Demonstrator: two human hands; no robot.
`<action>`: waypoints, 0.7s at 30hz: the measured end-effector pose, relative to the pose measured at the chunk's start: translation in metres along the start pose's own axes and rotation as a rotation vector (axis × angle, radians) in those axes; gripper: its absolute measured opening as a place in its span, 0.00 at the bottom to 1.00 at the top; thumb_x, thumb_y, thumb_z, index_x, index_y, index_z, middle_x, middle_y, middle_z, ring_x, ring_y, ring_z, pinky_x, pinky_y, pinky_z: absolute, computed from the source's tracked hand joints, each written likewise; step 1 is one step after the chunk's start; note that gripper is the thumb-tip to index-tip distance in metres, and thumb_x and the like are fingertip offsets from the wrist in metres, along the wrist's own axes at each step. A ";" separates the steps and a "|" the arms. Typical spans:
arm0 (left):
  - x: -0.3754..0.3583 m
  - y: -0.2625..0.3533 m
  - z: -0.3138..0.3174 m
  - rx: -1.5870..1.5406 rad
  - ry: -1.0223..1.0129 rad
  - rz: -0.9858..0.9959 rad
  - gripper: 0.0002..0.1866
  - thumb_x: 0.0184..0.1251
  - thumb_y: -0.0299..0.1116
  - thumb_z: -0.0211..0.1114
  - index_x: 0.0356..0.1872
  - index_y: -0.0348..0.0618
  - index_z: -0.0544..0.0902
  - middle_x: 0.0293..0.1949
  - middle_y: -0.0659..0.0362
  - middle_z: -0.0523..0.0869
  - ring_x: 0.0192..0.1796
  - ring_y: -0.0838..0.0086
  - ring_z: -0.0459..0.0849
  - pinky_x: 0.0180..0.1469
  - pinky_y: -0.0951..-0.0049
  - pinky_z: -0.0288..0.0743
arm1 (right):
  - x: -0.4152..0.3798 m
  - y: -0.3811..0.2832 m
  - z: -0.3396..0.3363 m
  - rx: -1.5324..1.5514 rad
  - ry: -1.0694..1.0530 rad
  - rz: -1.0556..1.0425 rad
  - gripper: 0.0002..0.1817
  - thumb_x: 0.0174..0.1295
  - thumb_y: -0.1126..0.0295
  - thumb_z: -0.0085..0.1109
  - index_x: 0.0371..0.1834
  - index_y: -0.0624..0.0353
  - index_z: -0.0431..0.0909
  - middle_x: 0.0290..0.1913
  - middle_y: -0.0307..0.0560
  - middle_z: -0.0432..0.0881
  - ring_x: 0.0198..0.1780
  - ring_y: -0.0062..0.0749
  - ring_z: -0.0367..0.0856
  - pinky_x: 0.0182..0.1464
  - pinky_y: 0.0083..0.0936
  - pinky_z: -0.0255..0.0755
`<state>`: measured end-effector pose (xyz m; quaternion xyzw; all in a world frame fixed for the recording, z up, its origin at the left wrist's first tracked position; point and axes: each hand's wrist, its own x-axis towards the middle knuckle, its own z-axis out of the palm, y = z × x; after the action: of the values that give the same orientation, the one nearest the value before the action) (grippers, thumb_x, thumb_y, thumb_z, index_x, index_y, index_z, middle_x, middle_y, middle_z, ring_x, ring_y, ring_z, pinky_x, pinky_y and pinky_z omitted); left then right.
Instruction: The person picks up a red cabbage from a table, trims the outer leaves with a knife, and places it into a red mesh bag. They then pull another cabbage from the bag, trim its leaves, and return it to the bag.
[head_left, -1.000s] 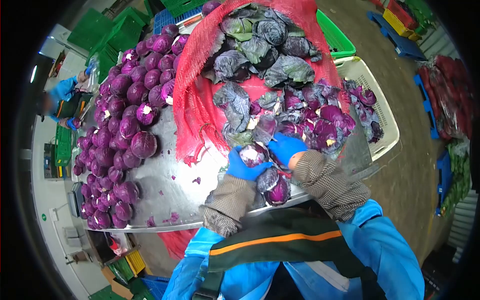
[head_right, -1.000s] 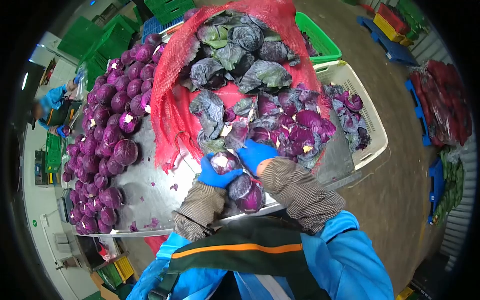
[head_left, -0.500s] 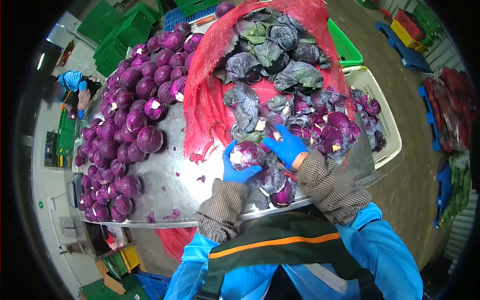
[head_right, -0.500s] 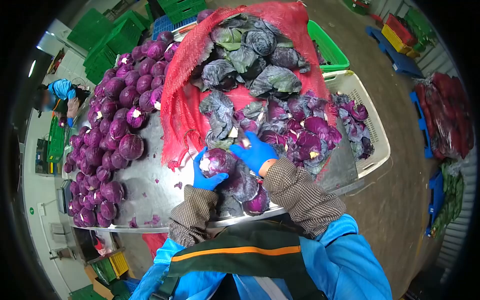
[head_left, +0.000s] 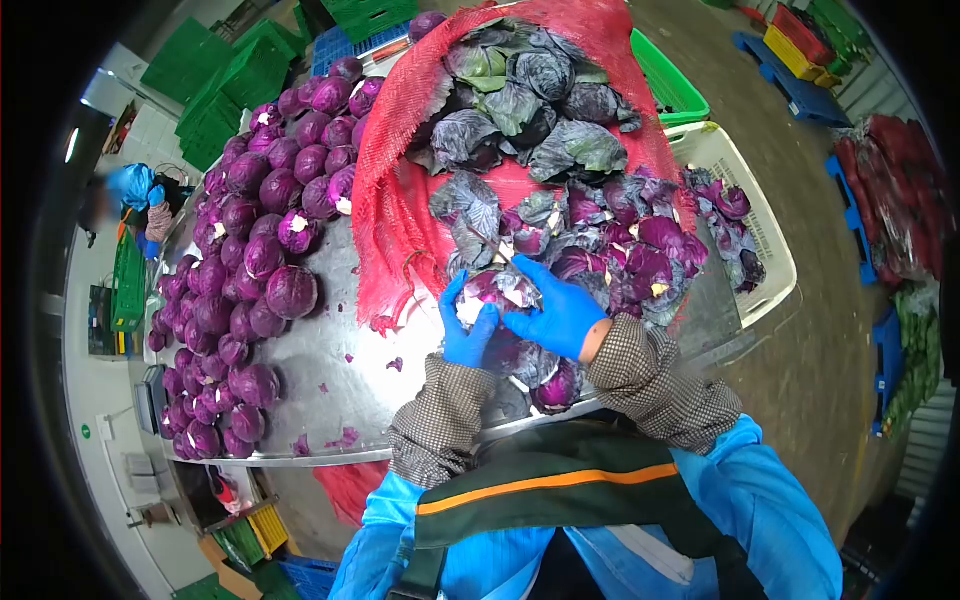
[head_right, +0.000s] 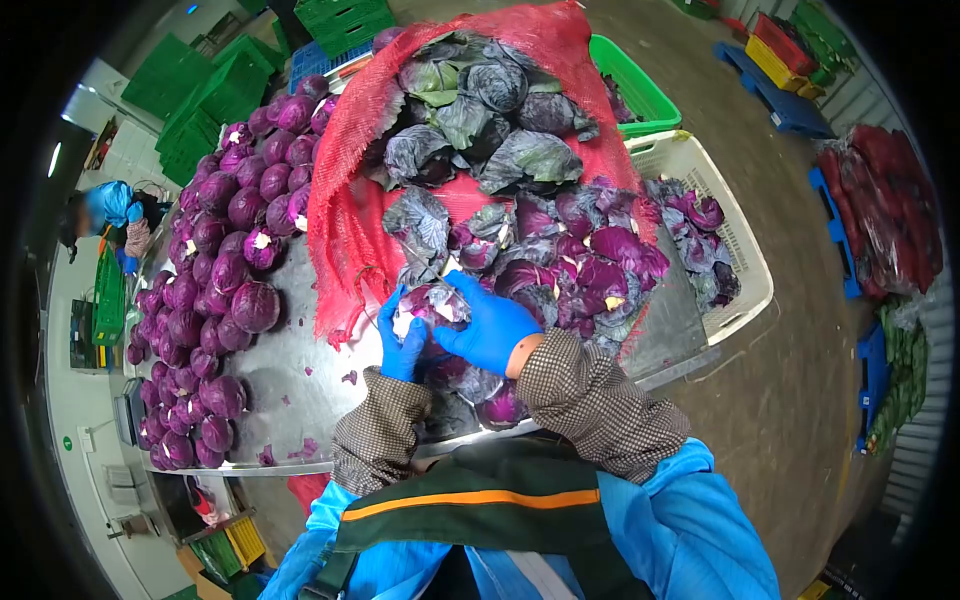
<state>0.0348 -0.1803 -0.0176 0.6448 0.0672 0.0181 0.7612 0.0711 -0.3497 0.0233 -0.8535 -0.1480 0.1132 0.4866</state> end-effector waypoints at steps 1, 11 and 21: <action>0.000 0.003 0.005 0.033 0.002 0.053 0.35 0.59 0.33 0.64 0.64 0.47 0.55 0.56 0.49 0.68 0.55 0.63 0.72 0.54 0.62 0.72 | 0.000 -0.004 -0.004 0.003 0.002 0.047 0.37 0.48 0.63 0.58 0.65 0.56 0.58 0.36 0.62 0.80 0.36 0.53 0.80 0.39 0.38 0.73; 0.014 0.004 -0.009 -0.922 -0.217 -0.542 0.42 0.56 0.58 0.58 0.65 0.45 0.56 0.62 0.44 0.63 0.60 0.47 0.69 0.53 0.39 0.70 | 0.009 0.029 -0.008 0.242 0.188 0.058 0.30 0.49 0.74 0.52 0.61 0.48 0.64 0.36 0.58 0.79 0.36 0.48 0.81 0.37 0.35 0.73; 0.018 0.027 0.024 -1.306 -0.077 -0.610 0.40 0.58 0.64 0.41 0.66 0.48 0.58 0.65 0.48 0.63 0.64 0.52 0.65 0.62 0.46 0.61 | 0.038 0.044 -0.036 0.263 0.196 0.333 0.25 0.53 0.70 0.53 0.57 0.56 0.66 0.35 0.52 0.80 0.27 0.35 0.79 0.30 0.32 0.73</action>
<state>0.0573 -0.1971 0.0116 0.0108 0.1930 -0.1816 0.9642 0.1243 -0.3857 0.0013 -0.8023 0.0590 0.1268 0.5802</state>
